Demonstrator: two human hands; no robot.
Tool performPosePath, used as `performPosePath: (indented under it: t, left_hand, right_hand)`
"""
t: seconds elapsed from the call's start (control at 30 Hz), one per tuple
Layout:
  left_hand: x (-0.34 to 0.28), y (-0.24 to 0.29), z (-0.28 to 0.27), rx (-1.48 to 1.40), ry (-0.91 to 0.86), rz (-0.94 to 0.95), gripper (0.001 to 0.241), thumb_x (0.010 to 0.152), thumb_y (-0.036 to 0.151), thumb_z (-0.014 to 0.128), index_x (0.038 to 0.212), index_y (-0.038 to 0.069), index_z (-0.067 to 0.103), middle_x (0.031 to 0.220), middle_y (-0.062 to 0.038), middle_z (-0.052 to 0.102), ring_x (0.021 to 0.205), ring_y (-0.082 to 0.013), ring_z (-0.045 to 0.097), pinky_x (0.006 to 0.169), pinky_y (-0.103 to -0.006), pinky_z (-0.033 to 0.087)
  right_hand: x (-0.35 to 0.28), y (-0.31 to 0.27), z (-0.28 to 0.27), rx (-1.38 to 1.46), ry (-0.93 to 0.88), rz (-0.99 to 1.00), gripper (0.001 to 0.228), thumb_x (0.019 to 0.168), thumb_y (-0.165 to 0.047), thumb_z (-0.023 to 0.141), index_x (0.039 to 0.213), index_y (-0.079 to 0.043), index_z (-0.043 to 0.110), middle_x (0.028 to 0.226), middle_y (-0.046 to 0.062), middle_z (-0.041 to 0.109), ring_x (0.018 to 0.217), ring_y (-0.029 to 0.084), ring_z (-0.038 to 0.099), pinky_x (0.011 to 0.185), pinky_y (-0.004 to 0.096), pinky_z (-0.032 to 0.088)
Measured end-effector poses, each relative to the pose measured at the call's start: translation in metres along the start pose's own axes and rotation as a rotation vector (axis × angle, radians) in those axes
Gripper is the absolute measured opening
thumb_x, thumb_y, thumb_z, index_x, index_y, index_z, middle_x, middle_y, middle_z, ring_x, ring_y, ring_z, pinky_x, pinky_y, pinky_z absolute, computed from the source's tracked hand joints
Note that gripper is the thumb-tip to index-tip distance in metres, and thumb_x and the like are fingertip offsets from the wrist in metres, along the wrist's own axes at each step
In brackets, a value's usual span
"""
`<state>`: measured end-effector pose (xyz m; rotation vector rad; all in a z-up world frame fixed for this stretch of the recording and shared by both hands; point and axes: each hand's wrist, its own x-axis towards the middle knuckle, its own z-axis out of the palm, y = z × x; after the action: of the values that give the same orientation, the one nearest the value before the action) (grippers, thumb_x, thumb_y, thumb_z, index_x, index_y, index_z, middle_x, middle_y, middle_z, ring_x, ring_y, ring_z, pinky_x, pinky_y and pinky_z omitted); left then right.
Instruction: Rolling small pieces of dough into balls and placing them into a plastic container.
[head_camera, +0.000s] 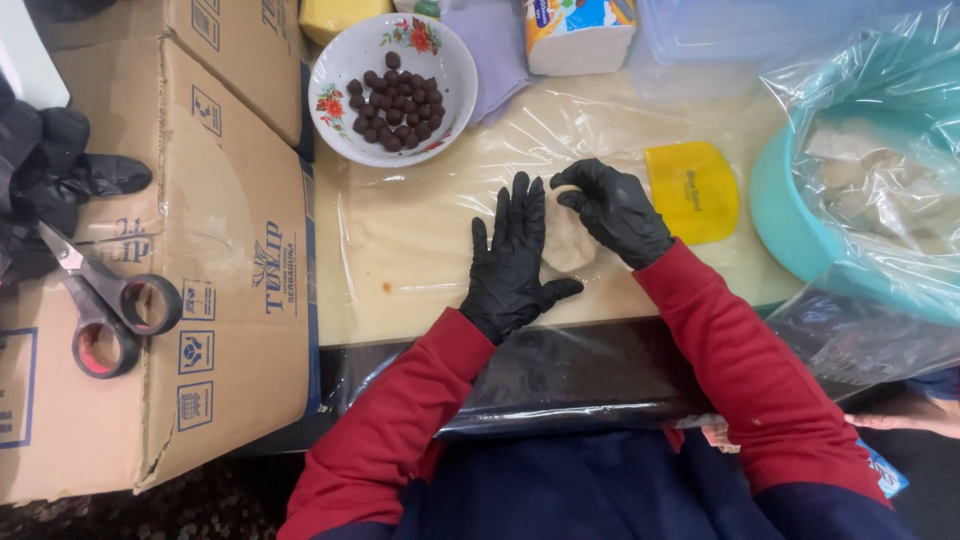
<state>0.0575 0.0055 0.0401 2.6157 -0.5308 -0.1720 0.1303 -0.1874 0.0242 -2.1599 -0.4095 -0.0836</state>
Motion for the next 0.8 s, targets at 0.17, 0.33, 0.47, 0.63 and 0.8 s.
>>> performPosePath:
  t: [0.17,0.33,0.47,0.63,0.8]
  left_hand:
    - [0.001,-0.006,0.002,-0.037,0.012,0.013,0.129,0.078,0.072,0.071,0.164,0.012,-0.005,0.171,-0.015,-0.004,0.157,-0.0361,-0.003,0.120,-0.0659,-0.001]
    - [-0.003,-0.015,0.005,-0.091,0.010,0.014,0.127,0.079,0.073,0.069,0.164,0.014,-0.006,0.171,-0.013,-0.007,0.158,-0.0341,-0.005,0.120,-0.0641,-0.005]
    - [-0.003,-0.012,0.000,-0.122,-0.012,-0.005,0.130,0.078,0.073,0.070,0.163,0.013,-0.008,0.171,-0.015,-0.008,0.157,-0.0360,-0.006,0.120,-0.0660,-0.004]
    - [-0.001,-0.010,-0.005,-0.042,0.032,0.031,0.121,0.085,0.065,0.068,0.163,0.011,-0.006,0.171,-0.016,-0.007,0.157,-0.0366,-0.005,0.119,-0.0684,0.001]
    - [0.016,-0.010,0.017,0.090,0.035,0.179,0.099,0.096,0.060,0.057,0.165,0.016,0.001,0.173,-0.010,0.001,0.159,-0.0303,0.003,0.121,-0.0664,0.003]
  right_hand:
    - [-0.003,-0.014,-0.009,0.076,-0.039,0.045,0.025,0.101,-0.031,0.072,0.120,-0.016,0.070,0.103,0.012,0.074,0.104,0.033,0.071,0.095,0.042,0.053]
    - [-0.011,-0.052,-0.047,0.188,-0.015,0.098,0.023,0.100,-0.017,0.072,0.122,-0.010,0.070,0.112,0.014,0.074,0.108,0.025,0.069,0.101,0.040,0.051]
    - [0.000,-0.014,-0.033,0.285,0.007,0.090,0.026,0.102,-0.018,0.070,0.126,-0.009,0.070,0.118,0.013,0.073,0.112,0.025,0.068,0.103,0.038,0.050]
    - [-0.009,0.022,-0.021,-0.167,0.097,-0.152,0.044,0.098,-0.018,0.073,0.140,-0.009,0.063,0.132,0.016,0.064,0.123,0.032,0.059,0.105,0.043,0.047]
    - [-0.042,0.008,-0.013,-0.581,-0.071,-0.382,0.045,0.100,-0.020,0.061,0.143,-0.007,0.059,0.160,0.017,0.048,0.146,0.037,0.043,0.120,0.047,0.034]
